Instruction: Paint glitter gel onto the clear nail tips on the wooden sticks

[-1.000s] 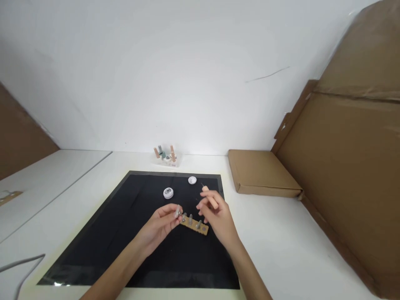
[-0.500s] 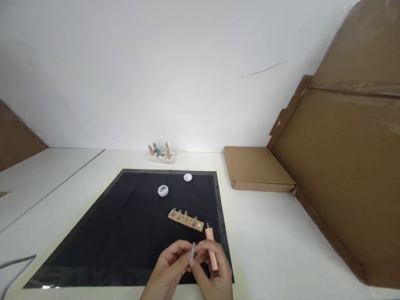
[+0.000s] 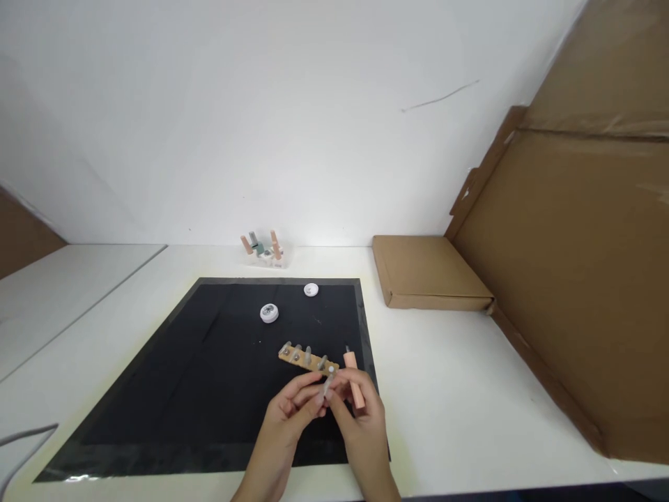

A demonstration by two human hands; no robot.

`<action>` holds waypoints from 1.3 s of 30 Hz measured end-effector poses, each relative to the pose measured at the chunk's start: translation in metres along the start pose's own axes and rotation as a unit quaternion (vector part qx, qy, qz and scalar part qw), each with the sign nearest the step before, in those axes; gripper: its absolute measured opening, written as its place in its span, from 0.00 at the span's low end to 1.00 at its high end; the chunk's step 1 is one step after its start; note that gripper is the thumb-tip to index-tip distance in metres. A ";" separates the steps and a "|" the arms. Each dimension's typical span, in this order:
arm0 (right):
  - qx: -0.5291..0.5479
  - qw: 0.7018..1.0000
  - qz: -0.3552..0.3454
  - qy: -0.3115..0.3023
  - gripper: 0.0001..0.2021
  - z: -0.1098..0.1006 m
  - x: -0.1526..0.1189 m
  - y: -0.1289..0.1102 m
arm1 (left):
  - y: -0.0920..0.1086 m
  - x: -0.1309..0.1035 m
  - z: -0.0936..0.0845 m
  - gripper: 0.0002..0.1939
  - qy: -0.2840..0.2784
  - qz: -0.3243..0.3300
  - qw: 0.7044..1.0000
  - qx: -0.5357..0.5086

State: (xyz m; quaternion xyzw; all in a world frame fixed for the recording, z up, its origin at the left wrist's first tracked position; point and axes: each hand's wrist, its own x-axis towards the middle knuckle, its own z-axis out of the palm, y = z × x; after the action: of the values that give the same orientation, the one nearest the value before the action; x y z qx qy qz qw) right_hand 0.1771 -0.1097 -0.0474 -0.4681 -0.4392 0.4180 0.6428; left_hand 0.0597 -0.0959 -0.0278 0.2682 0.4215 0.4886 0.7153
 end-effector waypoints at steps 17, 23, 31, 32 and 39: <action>-0.079 0.992 0.042 0.092 0.07 -0.006 0.028 0.011 | -0.008 0.003 -0.054 0.14 0.159 0.194 0.926 0.284; -0.083 0.989 0.065 0.103 0.07 -0.008 0.027 0.018 | 0.002 0.006 -0.065 0.16 0.168 0.213 0.833 0.483; -0.133 0.985 0.059 0.089 0.06 -0.007 0.029 0.022 | -0.001 0.008 -0.064 0.24 0.173 0.193 0.829 0.495; -0.146 0.984 0.056 0.091 0.06 -0.006 0.029 0.022 | 0.000 0.007 -0.064 0.25 0.175 0.183 0.835 0.488; -0.202 0.976 0.027 0.076 0.04 -0.002 0.030 0.021 | 0.001 0.008 -0.063 0.26 0.165 0.169 0.845 0.481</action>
State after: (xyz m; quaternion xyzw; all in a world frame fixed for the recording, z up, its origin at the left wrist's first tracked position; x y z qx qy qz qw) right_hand 0.1846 -0.0775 -0.0631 -0.6308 -0.4514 0.3010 0.5548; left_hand 0.0056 -0.0900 -0.0611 0.5605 0.6638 0.3751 0.3232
